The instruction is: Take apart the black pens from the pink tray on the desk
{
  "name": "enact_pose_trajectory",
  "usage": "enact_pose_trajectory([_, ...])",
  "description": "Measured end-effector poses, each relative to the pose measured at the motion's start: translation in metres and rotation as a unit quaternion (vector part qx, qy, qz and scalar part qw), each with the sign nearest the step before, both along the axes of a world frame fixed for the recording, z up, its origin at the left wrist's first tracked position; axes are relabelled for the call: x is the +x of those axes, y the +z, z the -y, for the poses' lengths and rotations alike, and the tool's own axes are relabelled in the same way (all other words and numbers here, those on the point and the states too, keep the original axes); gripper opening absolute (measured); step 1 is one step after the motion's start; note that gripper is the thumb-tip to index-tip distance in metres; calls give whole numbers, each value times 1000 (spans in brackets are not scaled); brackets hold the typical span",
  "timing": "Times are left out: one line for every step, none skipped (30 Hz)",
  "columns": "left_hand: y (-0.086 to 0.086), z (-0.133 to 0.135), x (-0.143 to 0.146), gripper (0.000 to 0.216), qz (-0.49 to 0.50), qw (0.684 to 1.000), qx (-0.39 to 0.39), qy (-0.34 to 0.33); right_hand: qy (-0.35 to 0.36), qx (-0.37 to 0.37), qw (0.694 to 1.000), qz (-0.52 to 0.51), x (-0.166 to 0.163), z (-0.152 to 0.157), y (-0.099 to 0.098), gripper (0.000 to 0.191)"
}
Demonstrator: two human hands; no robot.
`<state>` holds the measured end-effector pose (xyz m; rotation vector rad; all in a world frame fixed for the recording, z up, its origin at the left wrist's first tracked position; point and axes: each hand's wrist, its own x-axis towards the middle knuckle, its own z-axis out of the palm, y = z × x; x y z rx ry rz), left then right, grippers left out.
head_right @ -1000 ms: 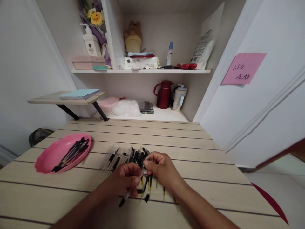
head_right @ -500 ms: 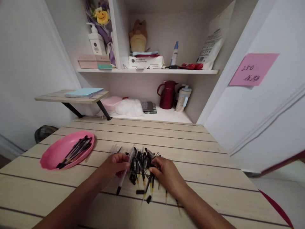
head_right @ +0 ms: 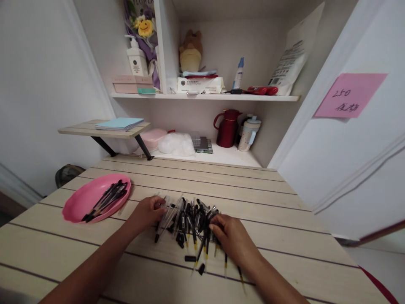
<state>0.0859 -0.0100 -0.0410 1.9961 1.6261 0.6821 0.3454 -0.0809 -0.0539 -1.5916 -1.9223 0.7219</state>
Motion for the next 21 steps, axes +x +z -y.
enact_pose_trajectory([1,-1,0,24,-4,1000,4,3,1,-1,1000,2,0,0,0,17])
enact_pose_trajectory([3,-2,-1,25,-12,1000,8,6,3,-3,1000,5,0,0,0,17])
enact_pose_trajectory([7,-4,-5,27,-25,1000,13,11,4,-4,1000,7,1,1,0,17])
enact_pose_trajectory([11,-6,-11,27,-44,999,20,18,4,-6,1000,10,1,2,0,18])
enact_pose_trajectory([16,-10,-20,28,-69,997,30,24,3,-7,1000,12,2,2,0,18])
enact_pose_trajectory([21,-14,-31,29,-99,994,43,37,3,-8,1000,13,2,3,-1,19])
enact_pose_trajectory([26,-18,-44,29,-133,988,61,50,3,-9,1000,13,3,4,-1,20])
enact_pose_trajectory([31,-23,-59,29,-176,979,69,73,3,-12,1000,11,3,4,-2,20])
enact_pose_trajectory([35,-28,-74,30,-219,968,63,109,3,-15,1000,9,4,4,-3,20])
enact_pose_trajectory([38,-32,-89,32,-256,953,57,148,2,-17,1000,7,4,4,-4,20])
enact_pose_trajectory([39,-36,-102,35,-289,941,28,177,3,-18,1000,6,4,4,-4,20])
enact_pose_trajectory([40,-40,-114,37,-306,932,-14,192,4,-18,1000,5,4,4,-5,20])
enact_pose_trajectory([39,-42,-125,38,-312,927,-66,199,6,-17,1000,5,4,3,-6,20])
enact_pose_trajectory([38,-44,-132,39,-308,925,-98,200,9,-17,1000,5,4,2,-6,20])
enact_pose_trajectory([36,-45,-138,38,-303,925,-116,199,12,-18,1000,4,4,2,-7,21])
enact_pose_trajectory([33,-46,-141,37,-296,926,-126,198,14,-19,1000,2,4,1,-8,21])
enact_pose_trajectory([30,-46,-143,35,-289,928,-126,197,14,-20,1000,-1,3,1,-9,21])
enact_pose_trajectory([28,-46,-144,33,-283,931,-124,197,13,-19,1000,-5,3,1,-10,22])
enact_pose_trajectory([26,-46,-145,31,-277,933,-123,197,11,-18,1000,-9,3,1,-11,22])
enact_pose_trajectory([24,-46,-146,29,-270,934,-121,198,10,-16,1000,-12,3,1,-11,22])
enact_pose_trajectory([24,-45,-147,28,-265,936,-116,200,10,-16,1000,-15,4,1,-11,22])
